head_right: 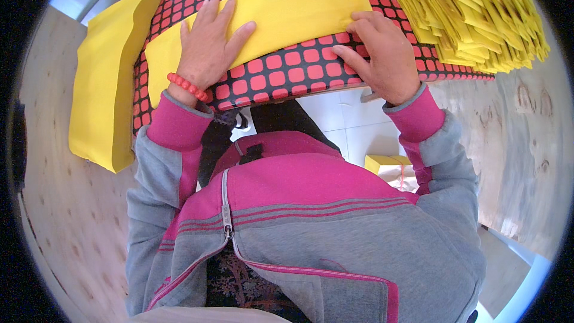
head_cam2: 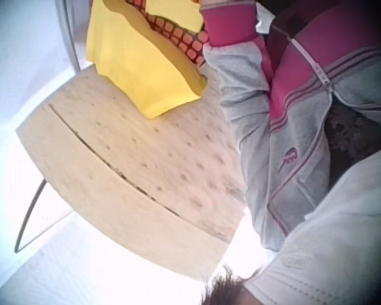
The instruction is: The person folds yellow paper sheets by hand on a patterned table, pressing the creases and stacking the folded sheets into a growing pile. The person repeats this process for multiple sheets throughout the clip.
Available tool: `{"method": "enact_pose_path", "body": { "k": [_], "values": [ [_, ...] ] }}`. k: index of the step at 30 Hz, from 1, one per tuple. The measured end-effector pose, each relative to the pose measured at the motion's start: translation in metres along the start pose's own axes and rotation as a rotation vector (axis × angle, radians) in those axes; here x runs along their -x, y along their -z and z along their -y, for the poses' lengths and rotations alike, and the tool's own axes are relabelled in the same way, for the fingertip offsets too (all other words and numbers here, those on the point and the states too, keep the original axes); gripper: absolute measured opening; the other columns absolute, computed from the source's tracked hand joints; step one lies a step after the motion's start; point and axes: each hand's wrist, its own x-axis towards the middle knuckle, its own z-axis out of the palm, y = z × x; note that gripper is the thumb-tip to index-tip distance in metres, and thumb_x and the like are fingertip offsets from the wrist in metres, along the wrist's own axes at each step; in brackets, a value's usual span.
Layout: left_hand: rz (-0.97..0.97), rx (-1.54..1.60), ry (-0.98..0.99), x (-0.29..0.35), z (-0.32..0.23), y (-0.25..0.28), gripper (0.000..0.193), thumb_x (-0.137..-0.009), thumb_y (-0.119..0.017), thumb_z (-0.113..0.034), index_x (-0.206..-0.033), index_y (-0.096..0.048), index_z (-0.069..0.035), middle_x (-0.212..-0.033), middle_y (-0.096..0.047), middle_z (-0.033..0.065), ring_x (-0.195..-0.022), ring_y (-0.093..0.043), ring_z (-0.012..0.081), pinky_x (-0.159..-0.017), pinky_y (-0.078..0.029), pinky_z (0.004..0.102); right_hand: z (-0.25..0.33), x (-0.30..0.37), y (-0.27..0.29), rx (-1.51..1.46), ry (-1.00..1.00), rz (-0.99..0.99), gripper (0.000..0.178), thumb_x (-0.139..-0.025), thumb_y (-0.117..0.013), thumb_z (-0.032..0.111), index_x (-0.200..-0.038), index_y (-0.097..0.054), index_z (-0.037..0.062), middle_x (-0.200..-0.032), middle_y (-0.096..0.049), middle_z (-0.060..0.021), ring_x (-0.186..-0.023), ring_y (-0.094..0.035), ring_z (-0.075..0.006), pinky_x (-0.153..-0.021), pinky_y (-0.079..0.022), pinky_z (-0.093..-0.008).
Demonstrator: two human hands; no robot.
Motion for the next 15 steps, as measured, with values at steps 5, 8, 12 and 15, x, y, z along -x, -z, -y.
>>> {"method": "enact_pose_path", "body": {
  "k": [5,8,12,15],
  "values": [
    [-0.002,-0.015,0.005,0.001,-0.001,-0.001,0.073,-0.099,-0.051,-0.061,-0.148,-0.051,-0.008,-0.155,-0.044,0.0213,-0.147,-0.039,0.0351,-0.115,-0.025,0.0689,0.002,-0.012,0.005,0.109,0.033,0.021,0.037,-0.088,-0.076,0.032,-0.106,-0.066,0.0012,-0.103,-0.067,-0.0138,-0.095,-0.065,-0.0337,-0.084,-0.051,-0.0445],
    [0.006,-0.035,0.012,0.000,-0.002,0.000,0.071,-0.098,-0.052,-0.059,-0.148,-0.051,-0.009,-0.155,-0.044,0.0211,-0.147,-0.039,0.0345,-0.115,-0.025,0.0687,0.013,-0.034,-0.002,-0.013,0.069,-0.079,0.037,-0.091,-0.074,0.032,-0.108,-0.066,0.0004,-0.106,-0.068,-0.0155,-0.099,-0.065,-0.0350,-0.087,-0.051,-0.0451],
    [0.048,-0.016,0.019,-0.001,-0.004,0.004,0.071,-0.098,-0.052,-0.059,-0.150,-0.049,-0.009,-0.158,-0.040,0.0210,-0.148,-0.037,0.0354,-0.114,-0.026,0.0685,0.052,-0.083,-0.062,-0.372,0.225,-0.206,0.034,-0.096,-0.066,0.028,-0.116,-0.066,-0.0003,-0.116,-0.066,-0.0209,-0.112,-0.063,-0.0384,-0.097,-0.049,-0.0480],
    [0.117,-0.058,0.022,-0.002,-0.003,0.006,0.073,-0.099,-0.051,-0.059,-0.152,-0.046,-0.010,-0.161,-0.037,0.0207,-0.150,-0.035,0.0357,-0.114,-0.026,0.0689,0.067,-0.105,-0.104,-0.240,0.178,-0.076,0.039,-0.100,-0.058,0.036,-0.121,-0.066,0.0041,-0.128,-0.064,-0.0203,-0.122,-0.058,-0.0370,-0.105,-0.045,-0.0484]
  ]
}}
